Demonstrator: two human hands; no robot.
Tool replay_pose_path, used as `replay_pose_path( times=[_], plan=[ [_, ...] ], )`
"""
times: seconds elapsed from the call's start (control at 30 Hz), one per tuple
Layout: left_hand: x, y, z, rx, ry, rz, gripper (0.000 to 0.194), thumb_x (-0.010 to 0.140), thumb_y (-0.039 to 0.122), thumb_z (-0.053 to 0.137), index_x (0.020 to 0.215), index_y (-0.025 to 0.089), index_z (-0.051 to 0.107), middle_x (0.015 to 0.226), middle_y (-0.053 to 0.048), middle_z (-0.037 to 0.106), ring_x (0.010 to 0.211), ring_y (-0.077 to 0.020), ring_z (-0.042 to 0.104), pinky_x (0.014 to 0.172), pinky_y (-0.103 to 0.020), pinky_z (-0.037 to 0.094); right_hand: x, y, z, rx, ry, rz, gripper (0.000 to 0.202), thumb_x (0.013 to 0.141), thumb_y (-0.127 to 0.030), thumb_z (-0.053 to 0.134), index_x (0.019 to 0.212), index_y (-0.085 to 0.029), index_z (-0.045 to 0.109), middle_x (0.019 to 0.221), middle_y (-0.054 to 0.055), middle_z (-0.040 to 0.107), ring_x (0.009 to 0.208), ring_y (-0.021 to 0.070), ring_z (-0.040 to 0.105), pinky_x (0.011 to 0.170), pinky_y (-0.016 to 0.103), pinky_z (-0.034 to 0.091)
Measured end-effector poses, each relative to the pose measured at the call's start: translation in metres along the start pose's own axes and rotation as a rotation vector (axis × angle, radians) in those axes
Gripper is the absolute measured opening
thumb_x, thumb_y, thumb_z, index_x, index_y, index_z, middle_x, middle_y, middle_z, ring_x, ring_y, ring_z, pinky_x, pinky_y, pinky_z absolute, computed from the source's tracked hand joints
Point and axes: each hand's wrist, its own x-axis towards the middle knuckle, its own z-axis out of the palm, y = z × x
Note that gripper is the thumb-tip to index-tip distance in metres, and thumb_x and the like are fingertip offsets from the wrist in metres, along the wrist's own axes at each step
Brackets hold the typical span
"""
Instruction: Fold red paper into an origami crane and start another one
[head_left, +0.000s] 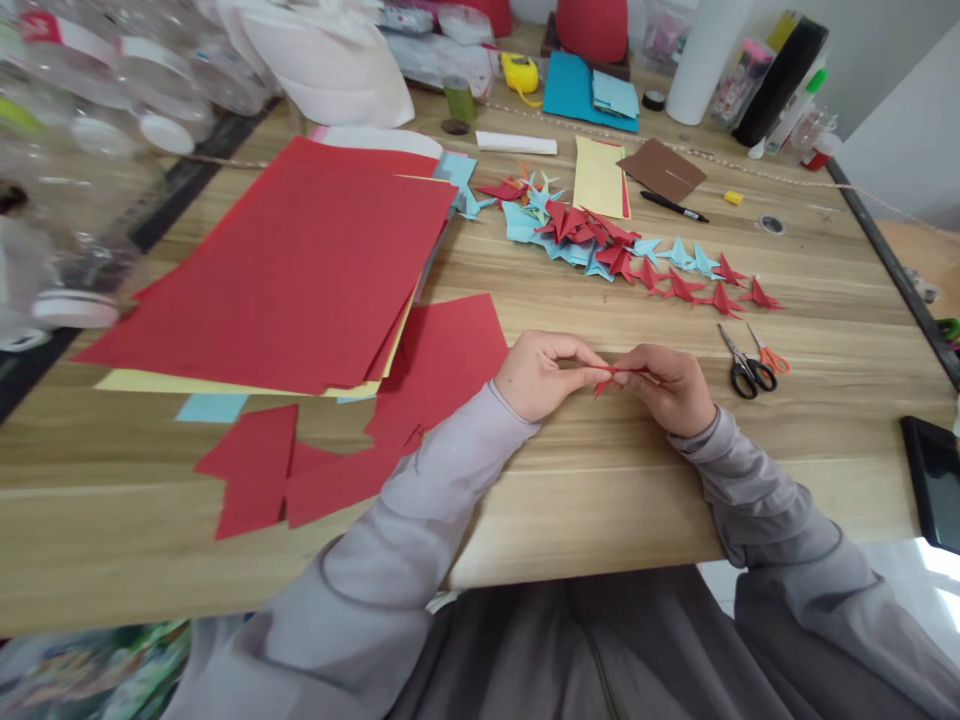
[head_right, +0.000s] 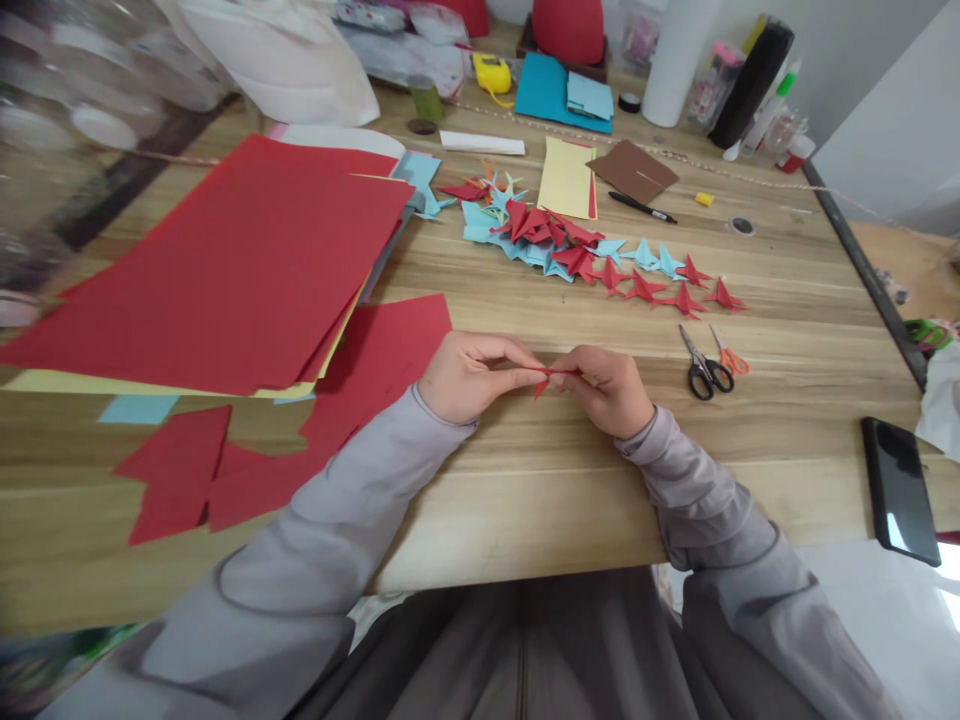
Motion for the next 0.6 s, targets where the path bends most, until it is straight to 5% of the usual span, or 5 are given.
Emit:
replay_pose_path(
  times=[0.23,0.37,0.6],
  plan=[
    [-0.001,-0.0012,0.0072,-0.018,0.09,-0.079,0.025,0.065,0.038,0.079,0.069,0.014,0.073,0.065,-0.006,0.072,0.057,-0.0154,0.066,0.055,-0.027,0.055,-0.0012,0.0029,0.0019,0.087,0.057,0.072,0.018,0.086,-0.034,0.063,0.078,-0.018,0.068,0.066,0.001,0.067,0.061,0.0118,0.062,0.059,0.024,0.049],
    [0.0,-0.0019,0.0078,0.019,0.144,-0.051,0.023,0.065,0.035,0.078,0.075,0.016,0.075,0.076,-0.007,0.075,0.067,-0.0176,0.069,0.064,-0.029,0.058,-0.0037,0.0069,0.0028,0.138,0.106,0.126,0.014,0.085,-0.031,0.064,0.08,-0.017,0.067,0.066,0.001,0.068,0.06,0.0122,0.063,0.06,0.025,0.051],
    [0.0008,-0.0024,0.0032,0.078,0.069,-0.02,0.014,0.07,0.03,0.074,0.072,0.016,0.075,0.075,-0.006,0.075,0.069,-0.0168,0.069,0.067,-0.028,0.056,-0.0035,0.0024,0.0021,-0.016,0.028,0.064,0.013,0.087,-0.029,0.06,0.085,-0.017,0.064,0.076,0.004,0.069,0.07,0.014,0.065,0.066,0.027,0.052]
  ],
)
